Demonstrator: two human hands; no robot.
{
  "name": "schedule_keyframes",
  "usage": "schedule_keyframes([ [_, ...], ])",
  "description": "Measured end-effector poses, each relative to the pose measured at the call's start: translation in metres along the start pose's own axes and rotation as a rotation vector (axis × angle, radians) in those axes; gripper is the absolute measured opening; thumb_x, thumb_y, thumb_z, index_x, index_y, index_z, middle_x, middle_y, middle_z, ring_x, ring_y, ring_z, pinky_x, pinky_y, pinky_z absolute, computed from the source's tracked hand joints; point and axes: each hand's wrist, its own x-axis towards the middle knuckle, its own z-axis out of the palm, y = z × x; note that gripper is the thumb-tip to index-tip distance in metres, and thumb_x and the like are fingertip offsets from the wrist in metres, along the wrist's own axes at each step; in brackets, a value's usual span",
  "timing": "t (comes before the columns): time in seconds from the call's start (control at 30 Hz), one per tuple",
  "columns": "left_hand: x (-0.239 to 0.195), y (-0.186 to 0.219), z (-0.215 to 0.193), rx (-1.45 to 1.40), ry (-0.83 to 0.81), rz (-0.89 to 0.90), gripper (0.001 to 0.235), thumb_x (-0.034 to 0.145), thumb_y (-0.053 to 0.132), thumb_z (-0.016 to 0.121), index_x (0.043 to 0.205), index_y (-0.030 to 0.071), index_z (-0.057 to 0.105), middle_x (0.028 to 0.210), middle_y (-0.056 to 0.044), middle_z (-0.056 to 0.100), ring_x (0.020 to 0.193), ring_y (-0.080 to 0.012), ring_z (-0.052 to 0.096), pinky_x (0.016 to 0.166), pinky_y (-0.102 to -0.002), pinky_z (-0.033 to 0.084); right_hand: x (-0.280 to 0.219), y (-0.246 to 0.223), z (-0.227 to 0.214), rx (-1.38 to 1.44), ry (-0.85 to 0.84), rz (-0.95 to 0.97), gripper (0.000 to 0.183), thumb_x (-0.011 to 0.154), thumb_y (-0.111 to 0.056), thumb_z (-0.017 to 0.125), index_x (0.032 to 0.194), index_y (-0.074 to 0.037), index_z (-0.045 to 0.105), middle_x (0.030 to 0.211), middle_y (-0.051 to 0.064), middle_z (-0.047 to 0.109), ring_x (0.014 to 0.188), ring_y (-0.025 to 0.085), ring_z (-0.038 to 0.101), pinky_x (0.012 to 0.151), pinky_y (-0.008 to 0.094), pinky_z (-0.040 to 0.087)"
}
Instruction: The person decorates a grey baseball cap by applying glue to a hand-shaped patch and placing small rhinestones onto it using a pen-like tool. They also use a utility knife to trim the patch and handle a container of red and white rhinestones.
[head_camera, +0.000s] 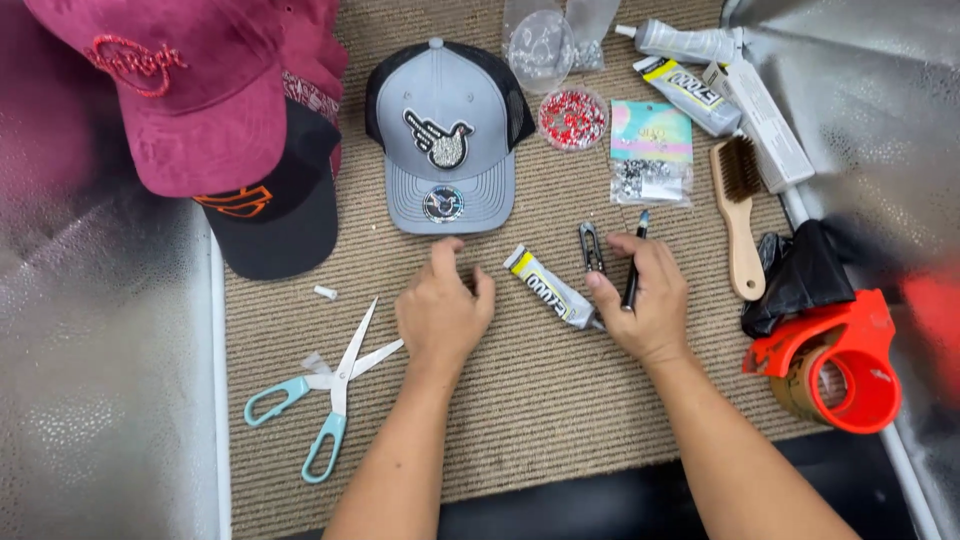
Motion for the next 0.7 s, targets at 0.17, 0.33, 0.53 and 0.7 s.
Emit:
schedule_keyframes([
  [0.17, 0.001, -0.005, 0.006, -0.052, 0.027, -0.035, 0.017, 0.086, 0.023, 0.063, 0.099, 0.014, 0.058, 0.066, -0.012, 0.071, 0.057, -0.0338, 0.070, 0.054, -0.046, 0.054, -0.001, 0.002, 0.002, -0.016, -0.003, -0.020, 0.047, 0.094, -0.050, 0.070, 0.117, -0.009, 0.067, 0.097, 0.008, 0.068, 0.094, 0.029, 0.070, 0.090, 0.042, 0.055],
  [0.33, 0.003, -0.007, 0.010, 0.018, 0.087, 0.000, 0.010, 0.082, 0.024, 0.065, 0.086, 0.017, 0.058, 0.064, -0.006, 0.068, 0.055, -0.0287, 0.069, 0.052, -0.042, 0.055, 0.000, 0.000, 0.001, -0.028, -0.021, -0.025, 0.047, 0.095, -0.050, 0.071, 0.117, -0.008, 0.067, 0.098, 0.009, 0.068, 0.095, 0.030, 0.070, 0.091, 0.043, 0.054],
  [0.53, 0.007, -0.003, 0.006, 0.039, 0.079, -0.012, 0.009, 0.081, 0.024, 0.064, 0.082, 0.018, 0.057, 0.065, -0.006, 0.068, 0.055, -0.0296, 0.070, 0.051, -0.043, 0.056, 0.000, -0.001, 0.002, -0.065, -0.051, -0.027, 0.049, 0.095, -0.052, 0.070, 0.118, -0.009, 0.067, 0.096, 0.008, 0.067, 0.095, 0.031, 0.069, 0.091, 0.043, 0.054],
  [0.7, 0.008, -0.006, 0.007, 0.032, 0.104, -0.025, 0.009, 0.081, 0.025, 0.063, 0.081, 0.018, 0.057, 0.063, -0.006, 0.066, 0.055, -0.0298, 0.070, 0.051, -0.043, 0.056, 0.001, -0.004, 0.002, -0.069, -0.078, -0.023, 0.050, 0.094, -0.053, 0.070, 0.119, -0.010, 0.066, 0.096, 0.008, 0.067, 0.096, 0.031, 0.069, 0.092, 0.043, 0.054],
])
